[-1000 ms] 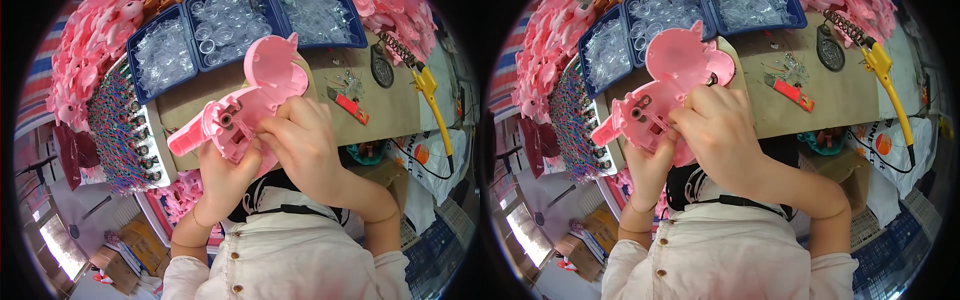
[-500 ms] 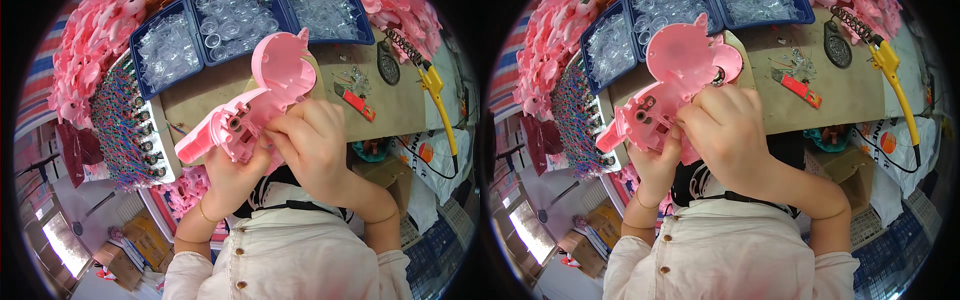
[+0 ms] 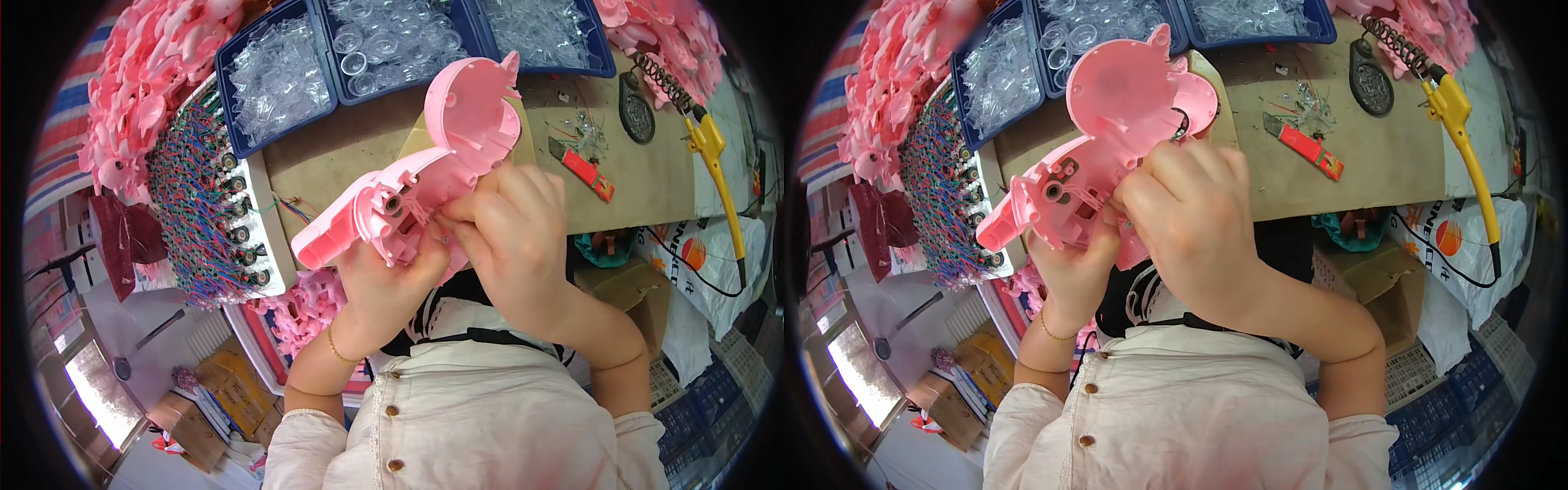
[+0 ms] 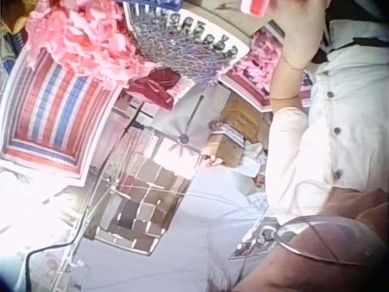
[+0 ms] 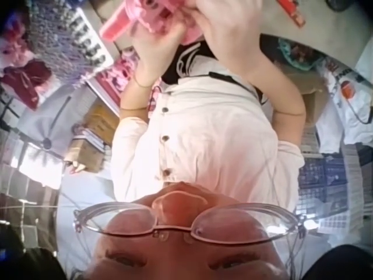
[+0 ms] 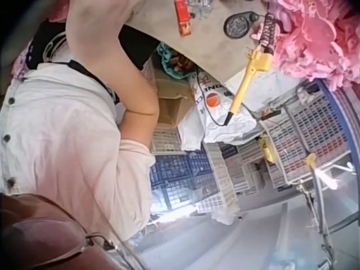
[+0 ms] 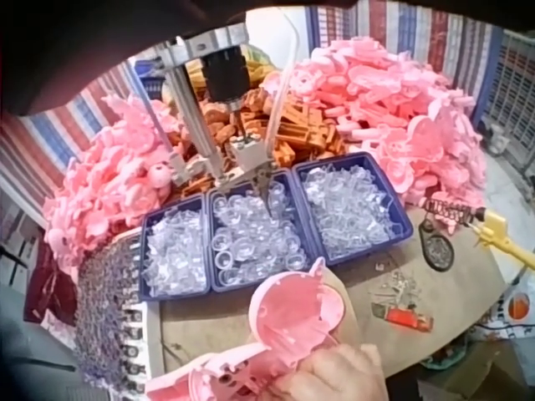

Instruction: Assembling electronic toy unicorns by installing components, soldering wires, and securing the shell with screws.

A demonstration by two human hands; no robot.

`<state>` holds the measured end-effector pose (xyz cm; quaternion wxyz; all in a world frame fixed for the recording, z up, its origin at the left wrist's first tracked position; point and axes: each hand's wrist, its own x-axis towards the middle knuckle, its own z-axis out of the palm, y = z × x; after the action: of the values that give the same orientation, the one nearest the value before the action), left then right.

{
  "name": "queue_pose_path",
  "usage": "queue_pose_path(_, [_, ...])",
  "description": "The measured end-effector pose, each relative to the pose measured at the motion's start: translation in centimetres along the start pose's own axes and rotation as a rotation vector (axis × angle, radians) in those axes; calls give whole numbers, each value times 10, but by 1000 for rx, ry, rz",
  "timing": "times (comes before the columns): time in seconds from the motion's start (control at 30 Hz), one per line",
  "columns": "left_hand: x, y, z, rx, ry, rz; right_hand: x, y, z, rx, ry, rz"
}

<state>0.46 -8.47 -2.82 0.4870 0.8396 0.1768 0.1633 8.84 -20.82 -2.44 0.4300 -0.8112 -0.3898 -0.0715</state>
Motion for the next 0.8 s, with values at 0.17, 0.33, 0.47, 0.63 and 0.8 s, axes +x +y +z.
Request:
queue_pose_path(0.17, [17, 9, -13, -54, -279, 66, 5, 1, -14, -46, -82, 24])
queue_pose_path(0.33, [50, 41, -44, 181, -512, 91, 44, 10, -80, 190, -57, 242])
queue_pose_path(0.47, [52, 55, -39, 640, -279, 612, 88, 13, -82, 242, -575, 119])
queue_pose_path(0.63, [44, 29, -27, 692, 108, 936, 112, -7, -48, 133, -1163, 95])
queue_pose_path(0.8, [-6, -26, -20, 352, 176, 781, 104, 0, -53, 241, -1144, 493])
